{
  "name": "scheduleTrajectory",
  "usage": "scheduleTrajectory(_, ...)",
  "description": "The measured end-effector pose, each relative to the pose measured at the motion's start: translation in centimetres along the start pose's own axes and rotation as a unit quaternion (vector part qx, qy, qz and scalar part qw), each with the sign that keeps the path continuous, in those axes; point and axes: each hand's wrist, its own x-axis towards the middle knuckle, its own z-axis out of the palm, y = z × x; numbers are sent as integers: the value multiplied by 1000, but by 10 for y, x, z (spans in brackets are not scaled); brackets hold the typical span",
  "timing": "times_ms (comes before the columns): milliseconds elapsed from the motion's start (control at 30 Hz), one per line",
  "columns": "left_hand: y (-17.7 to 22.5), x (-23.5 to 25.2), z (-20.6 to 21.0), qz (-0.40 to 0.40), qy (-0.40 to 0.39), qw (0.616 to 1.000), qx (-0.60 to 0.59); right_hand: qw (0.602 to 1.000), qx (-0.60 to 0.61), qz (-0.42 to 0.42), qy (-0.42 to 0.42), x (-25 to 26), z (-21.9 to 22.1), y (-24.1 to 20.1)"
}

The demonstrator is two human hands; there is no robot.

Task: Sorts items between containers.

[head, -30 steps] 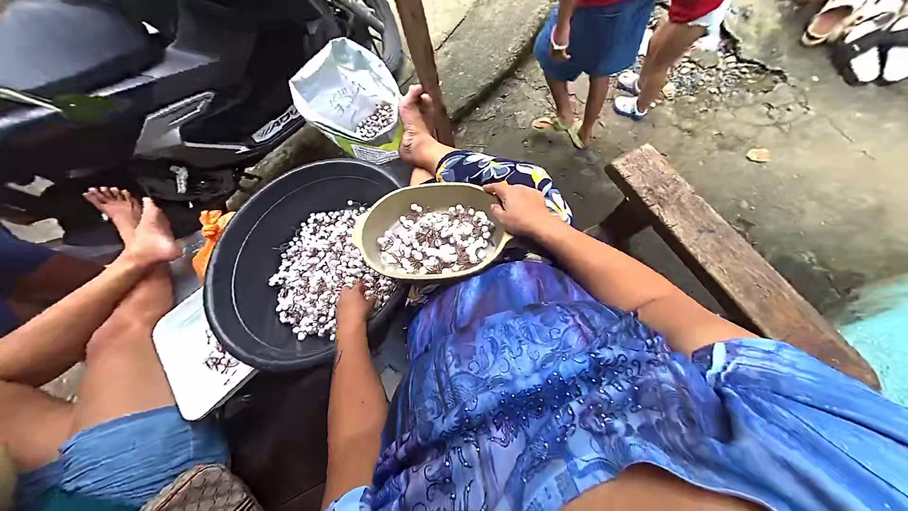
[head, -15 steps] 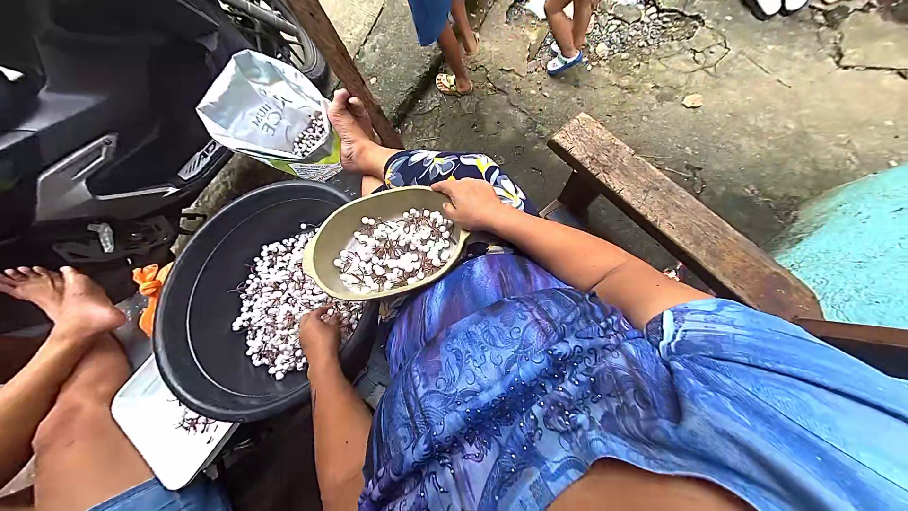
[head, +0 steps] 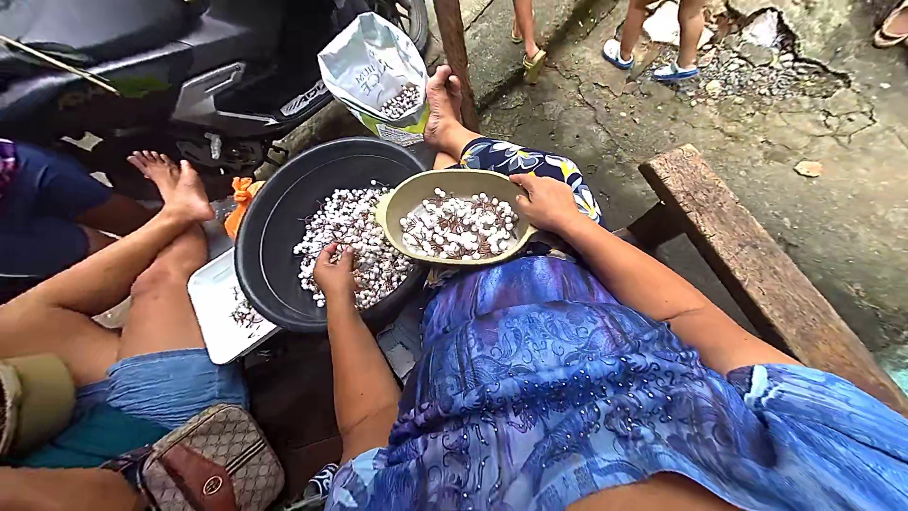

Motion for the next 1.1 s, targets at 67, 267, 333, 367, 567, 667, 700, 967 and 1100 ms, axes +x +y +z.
scheduleTrajectory(67, 0, 0, -2, -11, -8, 999, -34, 1000, -4, 0, 2, 0, 0, 0)
scheduleTrajectory(267, -6, 1, 2, -20, 2, 998, -59, 1000, -13, -5, 17, 2, 3, 2)
scheduleTrajectory(333, -4, 2, 3, -25, 8, 997, -78, 1000, -16, -3, 2, 4, 0, -2)
scheduleTrajectory(367, 3, 1, 3, -26, 11, 995, -97, 1000, -15, -5, -5, 5, -2, -4)
scheduleTrajectory(567, 73, -13, 6, 54, -1, 950, -306, 997, 12, -74, 26, 15, -7, -12)
scheduleTrajectory(667, 104, -28, 25, 86, -102, 918, -374, 981, 103, -156, 51, 20, -7, -25)
scheduleTrajectory(700, 112, -36, 34, 90, -147, 913, -369, 973, 151, -172, 35, 21, -6, -31)
scheduleTrajectory(967, 127, -66, 119, 9, -363, 844, -395, 855, 485, -119, -138, 16, 19, -54)
scheduleTrajectory(1100, 123, -68, 122, -39, -368, 830, -417, 853, 498, -99, -120, 11, 22, -45)
